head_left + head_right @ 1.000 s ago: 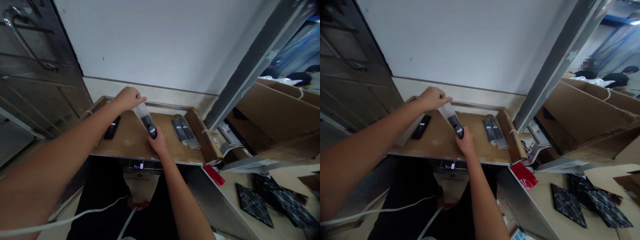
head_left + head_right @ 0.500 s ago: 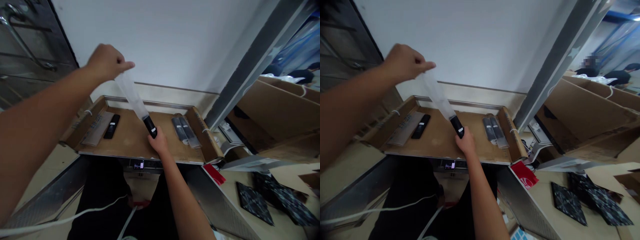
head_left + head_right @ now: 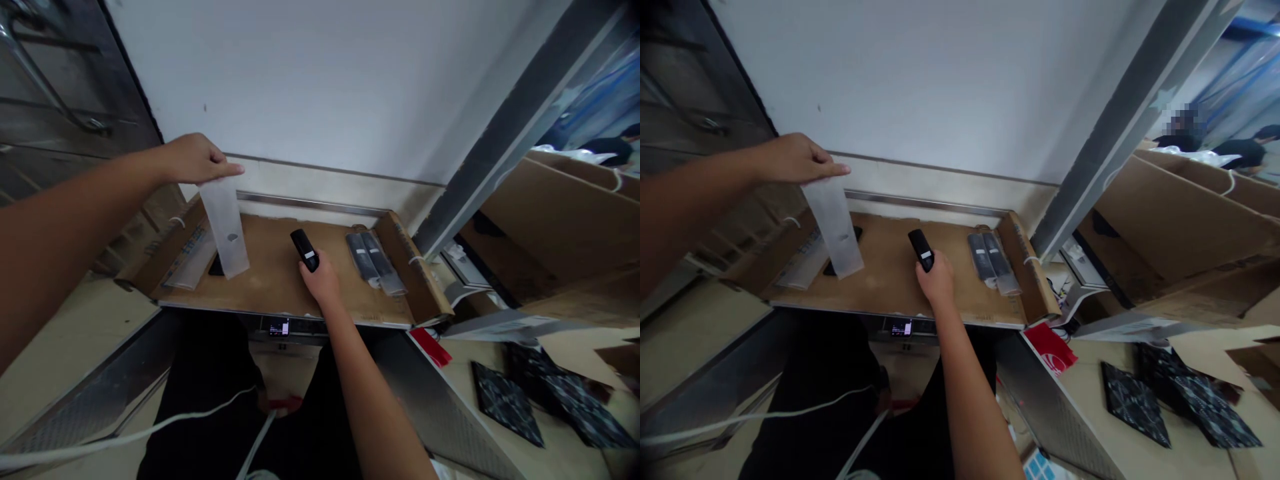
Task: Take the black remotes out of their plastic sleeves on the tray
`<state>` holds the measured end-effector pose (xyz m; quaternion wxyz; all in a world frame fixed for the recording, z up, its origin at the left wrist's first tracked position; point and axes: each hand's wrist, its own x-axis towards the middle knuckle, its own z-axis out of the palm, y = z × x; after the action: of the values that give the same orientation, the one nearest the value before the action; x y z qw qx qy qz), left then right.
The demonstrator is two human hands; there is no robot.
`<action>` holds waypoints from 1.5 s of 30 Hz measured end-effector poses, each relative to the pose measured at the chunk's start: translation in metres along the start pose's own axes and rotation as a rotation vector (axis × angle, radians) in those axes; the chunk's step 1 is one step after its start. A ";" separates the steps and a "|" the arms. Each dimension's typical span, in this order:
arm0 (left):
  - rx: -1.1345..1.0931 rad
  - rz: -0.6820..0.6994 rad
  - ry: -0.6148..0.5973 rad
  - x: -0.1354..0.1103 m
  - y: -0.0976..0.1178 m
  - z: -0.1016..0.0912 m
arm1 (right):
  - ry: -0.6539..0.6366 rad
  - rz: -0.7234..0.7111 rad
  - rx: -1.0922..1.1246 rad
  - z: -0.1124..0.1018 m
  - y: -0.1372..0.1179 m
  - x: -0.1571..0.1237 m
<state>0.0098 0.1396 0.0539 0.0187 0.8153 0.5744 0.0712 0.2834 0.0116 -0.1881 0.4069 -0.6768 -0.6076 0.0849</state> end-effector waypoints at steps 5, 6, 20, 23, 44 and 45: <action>-0.033 0.077 -0.160 0.004 -0.010 0.008 | -0.080 -0.012 -0.067 0.001 -0.001 -0.001; -0.030 0.087 -0.203 0.005 -0.014 0.008 | -0.089 -0.010 -0.069 0.000 -0.002 -0.001; 0.292 0.354 -0.246 0.038 -0.055 0.081 | -0.090 0.008 -0.048 -0.001 -0.004 -0.001; 0.405 0.425 -0.053 0.028 -0.056 0.097 | -0.093 0.030 -0.052 0.000 -0.004 0.000; 0.258 0.194 -0.385 -0.140 -0.016 0.138 | -0.079 0.033 -0.020 0.002 0.000 0.001; 0.264 0.207 -0.376 -0.143 -0.020 0.136 | -0.080 0.036 -0.021 0.002 0.000 0.001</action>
<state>-0.0372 0.0188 -0.0966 0.0112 0.8641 0.4785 -0.1556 0.2820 0.0135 -0.1892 0.3737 -0.6877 -0.6121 0.1128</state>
